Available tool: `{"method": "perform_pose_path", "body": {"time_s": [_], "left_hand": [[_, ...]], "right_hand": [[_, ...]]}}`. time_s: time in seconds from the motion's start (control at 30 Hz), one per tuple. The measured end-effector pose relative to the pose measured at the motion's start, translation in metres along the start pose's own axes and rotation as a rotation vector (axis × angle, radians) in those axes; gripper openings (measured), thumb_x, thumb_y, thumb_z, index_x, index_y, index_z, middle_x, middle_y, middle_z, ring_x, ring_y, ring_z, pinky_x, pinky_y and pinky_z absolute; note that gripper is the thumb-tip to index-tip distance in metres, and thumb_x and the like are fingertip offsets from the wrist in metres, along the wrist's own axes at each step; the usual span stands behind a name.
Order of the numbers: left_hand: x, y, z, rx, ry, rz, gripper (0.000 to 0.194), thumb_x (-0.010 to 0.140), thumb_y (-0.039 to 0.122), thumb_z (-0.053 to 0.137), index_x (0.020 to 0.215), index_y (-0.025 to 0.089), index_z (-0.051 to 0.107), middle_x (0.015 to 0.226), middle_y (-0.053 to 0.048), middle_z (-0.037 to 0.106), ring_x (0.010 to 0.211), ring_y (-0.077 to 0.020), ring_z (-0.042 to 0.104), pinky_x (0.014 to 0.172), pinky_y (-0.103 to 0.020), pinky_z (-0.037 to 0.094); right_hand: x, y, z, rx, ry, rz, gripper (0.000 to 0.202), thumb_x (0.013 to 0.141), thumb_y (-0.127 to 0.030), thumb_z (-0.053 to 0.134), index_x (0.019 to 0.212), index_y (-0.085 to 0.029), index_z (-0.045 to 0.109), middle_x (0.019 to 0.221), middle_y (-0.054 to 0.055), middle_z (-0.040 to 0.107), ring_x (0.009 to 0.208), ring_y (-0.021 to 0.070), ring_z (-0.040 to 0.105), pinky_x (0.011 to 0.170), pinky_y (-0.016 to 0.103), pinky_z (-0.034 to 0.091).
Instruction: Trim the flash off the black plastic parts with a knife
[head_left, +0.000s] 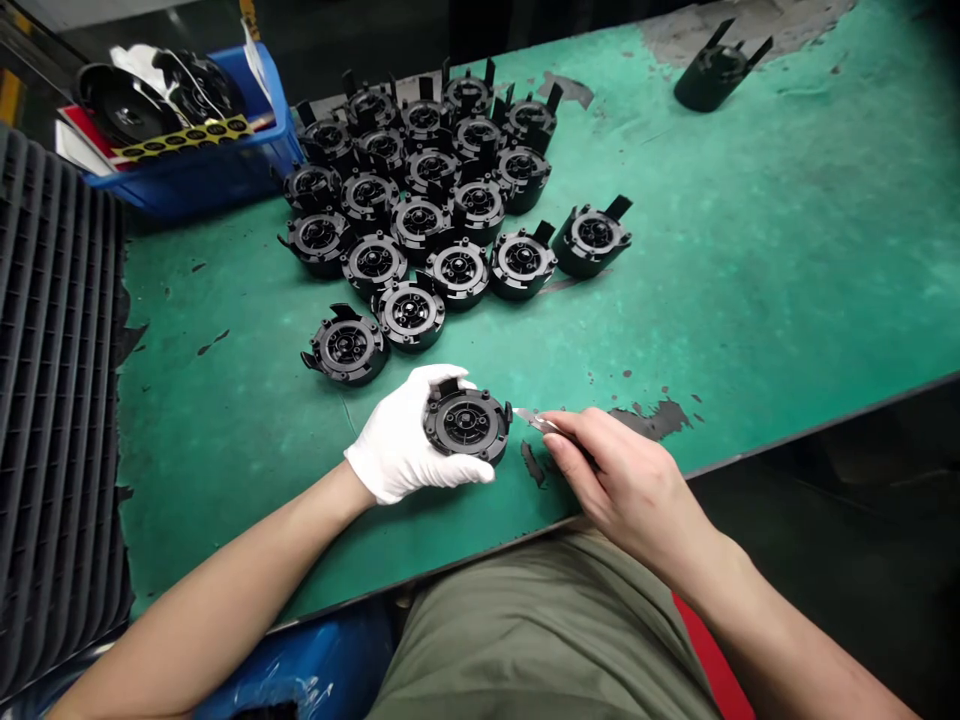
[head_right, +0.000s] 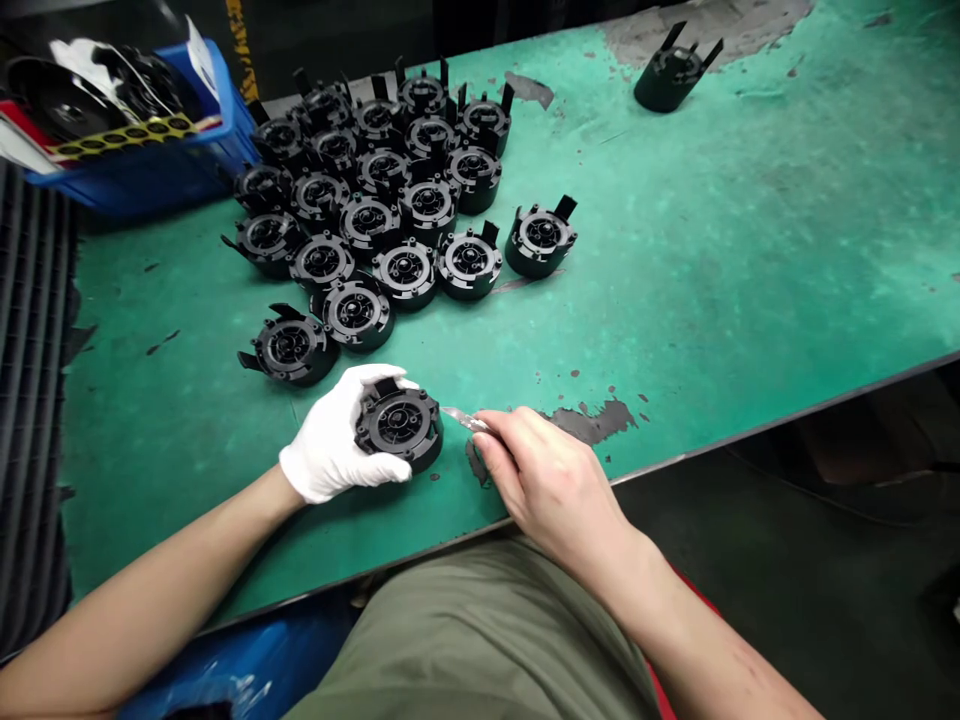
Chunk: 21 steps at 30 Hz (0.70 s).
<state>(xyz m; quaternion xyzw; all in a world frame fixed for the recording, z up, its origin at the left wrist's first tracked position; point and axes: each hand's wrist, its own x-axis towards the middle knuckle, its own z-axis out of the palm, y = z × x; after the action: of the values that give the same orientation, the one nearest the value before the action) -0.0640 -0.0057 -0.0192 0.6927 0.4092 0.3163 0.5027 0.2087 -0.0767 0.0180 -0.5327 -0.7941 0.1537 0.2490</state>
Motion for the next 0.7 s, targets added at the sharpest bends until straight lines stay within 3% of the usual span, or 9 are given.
{"method": "perform_pose_path", "body": {"time_s": [0.13, 0.23, 0.37, 0.47, 0.53, 0.6, 0.63, 0.7], "left_hand": [[0.003, 0.0, -0.002, 0.234, -0.097, 0.154, 0.11, 0.066, 0.074, 0.094, 0.155, 0.025, 0.051, 0.147, -0.018, 0.069, 0.137, -0.0383, 0.068, 0.123, -0.056, 0.054], [0.003, -0.001, -0.002, 0.291, -0.137, 0.252, 0.097, 0.08, 0.065, 0.09, 0.159, 0.027, 0.049, 0.155, -0.018, 0.064, 0.143, -0.0373, 0.063, 0.12, -0.055, 0.056], [0.001, -0.001, -0.001, 0.15, -0.013, 0.182, 0.059, 0.101, 0.039, 0.074, 0.155, 0.026, 0.053, 0.145, -0.015, 0.071, 0.132, -0.028, 0.073, 0.095, -0.039, 0.068], [0.0, -0.001, -0.001, 0.093, -0.022, 0.143, 0.048, 0.107, 0.03, 0.064, 0.154, 0.025, 0.054, 0.136, -0.01, 0.078, 0.125, -0.0236, 0.077, 0.104, -0.039, 0.066], [0.0, 0.0, -0.002, 0.08, -0.044, 0.139, 0.043, 0.109, 0.032, 0.06, 0.152, 0.027, 0.056, 0.135, -0.008, 0.079, 0.125, -0.0224, 0.077, 0.115, -0.041, 0.061], [0.0, 0.001, -0.005, 0.083, -0.055, 0.143, 0.044, 0.109, 0.043, 0.06, 0.151, 0.028, 0.058, 0.138, -0.009, 0.077, 0.129, -0.0246, 0.075, 0.119, -0.045, 0.058], [0.001, 0.002, -0.006, 0.101, -0.057, 0.155, 0.053, 0.105, 0.054, 0.065, 0.15, 0.027, 0.058, 0.141, -0.011, 0.074, 0.132, -0.0278, 0.073, 0.118, -0.047, 0.059], [0.002, 0.001, -0.005, 0.179, -0.061, 0.216, 0.089, 0.083, 0.076, 0.08, 0.15, 0.023, 0.056, 0.144, -0.017, 0.068, 0.135, -0.036, 0.069, 0.117, -0.054, 0.059]], "right_hand": [[0.002, 0.004, -0.003, -0.007, 0.019, 0.012, 0.019, 0.109, -0.021, 0.06, 0.127, -0.021, 0.066, 0.103, 0.006, 0.074, 0.088, 0.0192, 0.073, 0.082, 0.032, 0.057], [0.003, 0.01, -0.009, -0.015, -0.002, 0.013, 0.021, 0.109, -0.023, 0.06, 0.129, -0.022, 0.066, 0.105, 0.007, 0.075, 0.09, 0.0204, 0.073, 0.082, 0.033, 0.058], [0.007, 0.021, -0.015, -0.029, -0.13, -0.026, 0.032, 0.11, -0.027, 0.059, 0.142, -0.021, 0.061, 0.114, 0.008, 0.075, 0.097, 0.0219, 0.074, 0.086, 0.035, 0.058], [0.013, 0.03, -0.019, -0.036, -0.168, -0.11, 0.031, 0.11, -0.027, 0.06, 0.14, -0.019, 0.06, 0.117, 0.009, 0.075, 0.102, 0.0222, 0.074, 0.088, 0.034, 0.057], [0.017, 0.034, -0.021, -0.053, -0.187, -0.19, 0.026, 0.11, -0.026, 0.06, 0.136, -0.018, 0.062, 0.112, 0.008, 0.076, 0.097, 0.0216, 0.072, 0.085, 0.034, 0.056], [0.021, 0.038, -0.021, -0.071, -0.191, -0.255, 0.023, 0.111, -0.023, 0.058, 0.133, -0.017, 0.062, 0.108, 0.008, 0.075, 0.092, 0.0211, 0.07, 0.082, 0.034, 0.054], [0.024, 0.039, -0.02, -0.081, -0.183, -0.275, 0.022, 0.111, -0.022, 0.057, 0.131, -0.017, 0.063, 0.108, 0.009, 0.075, 0.092, 0.021, 0.069, 0.081, 0.034, 0.053], [0.03, 0.042, -0.017, -0.112, -0.165, -0.301, 0.02, 0.111, -0.021, 0.057, 0.129, -0.017, 0.064, 0.109, 0.01, 0.074, 0.093, 0.0211, 0.067, 0.081, 0.034, 0.051]]}}
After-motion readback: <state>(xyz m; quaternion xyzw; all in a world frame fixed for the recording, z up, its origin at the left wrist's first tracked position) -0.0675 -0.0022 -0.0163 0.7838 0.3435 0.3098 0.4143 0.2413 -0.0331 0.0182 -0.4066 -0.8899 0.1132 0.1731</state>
